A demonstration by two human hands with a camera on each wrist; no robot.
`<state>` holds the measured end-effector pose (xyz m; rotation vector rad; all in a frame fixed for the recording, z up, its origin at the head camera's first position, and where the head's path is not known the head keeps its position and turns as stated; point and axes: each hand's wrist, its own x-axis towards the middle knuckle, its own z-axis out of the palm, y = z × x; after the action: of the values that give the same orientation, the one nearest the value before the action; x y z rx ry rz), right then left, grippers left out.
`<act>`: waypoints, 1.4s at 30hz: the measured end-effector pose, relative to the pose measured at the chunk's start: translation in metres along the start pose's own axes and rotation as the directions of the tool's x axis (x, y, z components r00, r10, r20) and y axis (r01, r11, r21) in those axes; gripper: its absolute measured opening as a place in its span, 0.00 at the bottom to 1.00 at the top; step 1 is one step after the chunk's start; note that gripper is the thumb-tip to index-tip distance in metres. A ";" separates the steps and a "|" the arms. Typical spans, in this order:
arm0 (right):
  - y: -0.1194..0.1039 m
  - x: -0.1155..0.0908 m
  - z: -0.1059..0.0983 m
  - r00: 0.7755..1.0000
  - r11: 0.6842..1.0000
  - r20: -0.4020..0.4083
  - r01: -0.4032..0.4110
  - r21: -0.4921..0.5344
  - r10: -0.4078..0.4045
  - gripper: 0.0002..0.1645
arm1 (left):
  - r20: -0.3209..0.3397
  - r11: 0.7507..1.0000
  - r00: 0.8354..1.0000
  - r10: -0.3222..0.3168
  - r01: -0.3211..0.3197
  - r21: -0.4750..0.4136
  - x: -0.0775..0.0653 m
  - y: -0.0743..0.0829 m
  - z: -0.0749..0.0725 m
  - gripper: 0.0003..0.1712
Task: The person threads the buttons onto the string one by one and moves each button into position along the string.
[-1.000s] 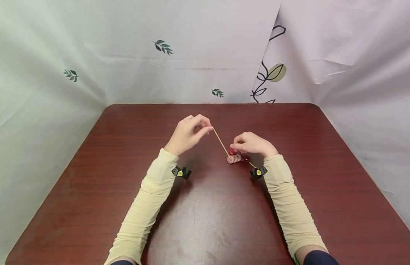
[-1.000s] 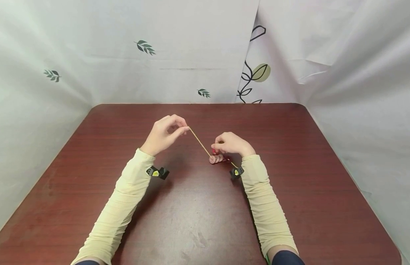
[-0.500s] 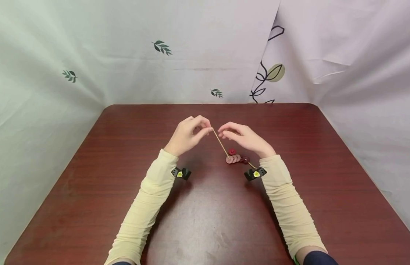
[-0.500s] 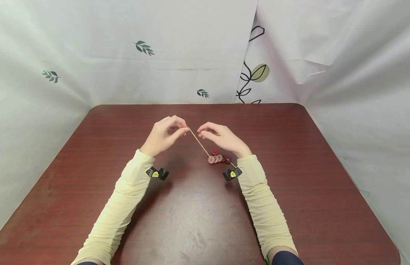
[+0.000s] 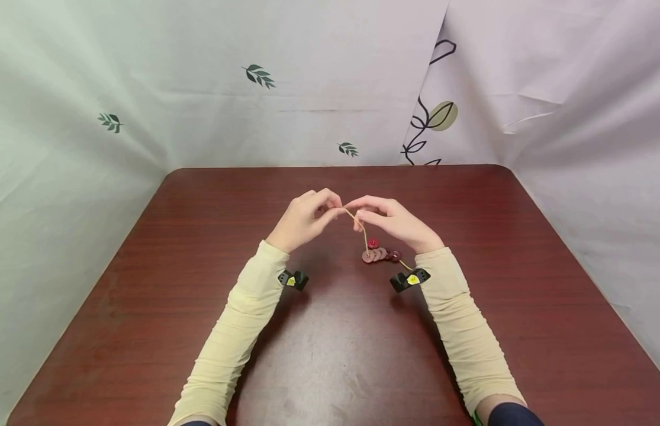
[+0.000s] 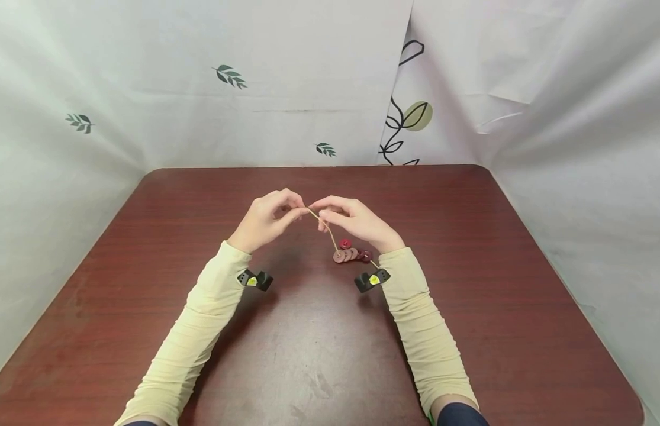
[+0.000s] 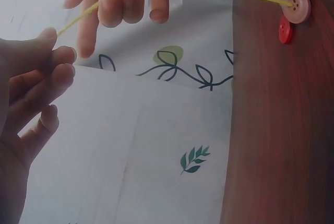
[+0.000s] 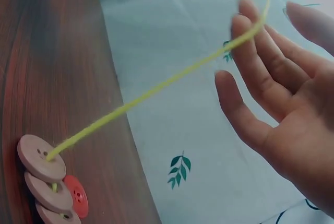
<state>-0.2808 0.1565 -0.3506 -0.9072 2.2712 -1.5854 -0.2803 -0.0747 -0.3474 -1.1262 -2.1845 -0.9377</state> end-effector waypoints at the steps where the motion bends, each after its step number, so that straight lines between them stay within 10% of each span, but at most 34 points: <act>1: 0.000 0.000 0.000 1.000 1.000 -0.011 -0.007 -0.007 0.007 0.16 | 0.005 1.000 1.000 -0.004 0.004 0.002 0.000 0.000 0.000 0.07; 22: 0.003 -0.001 -0.005 0.991 0.990 -0.097 -0.106 -0.096 0.097 0.09 | 0.164 0.997 0.984 -0.064 0.055 0.061 0.001 0.001 0.013 0.12; 27: 0.005 -0.004 -0.010 0.990 0.985 -0.072 -0.126 -0.119 0.118 0.07 | 0.392 0.978 0.897 -0.203 0.204 0.038 0.001 -0.005 0.021 0.25; 32: 0.005 -0.006 -0.015 0.991 0.980 -0.039 -0.130 -0.151 0.126 0.10 | 0.568 0.975 0.794 -0.219 0.207 0.085 -0.002 -0.007 0.032 0.33; 42: 0.002 -0.009 -0.019 0.992 0.980 0.002 -0.124 -0.154 0.126 0.07 | 0.691 0.984 0.702 -0.175 0.139 0.108 -0.011 -0.002 0.056 0.32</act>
<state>-0.2844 0.1767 -0.3467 -0.7886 2.4178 -1.3657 -0.2828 -0.0380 -0.3911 -1.4583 -2.9318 -0.5479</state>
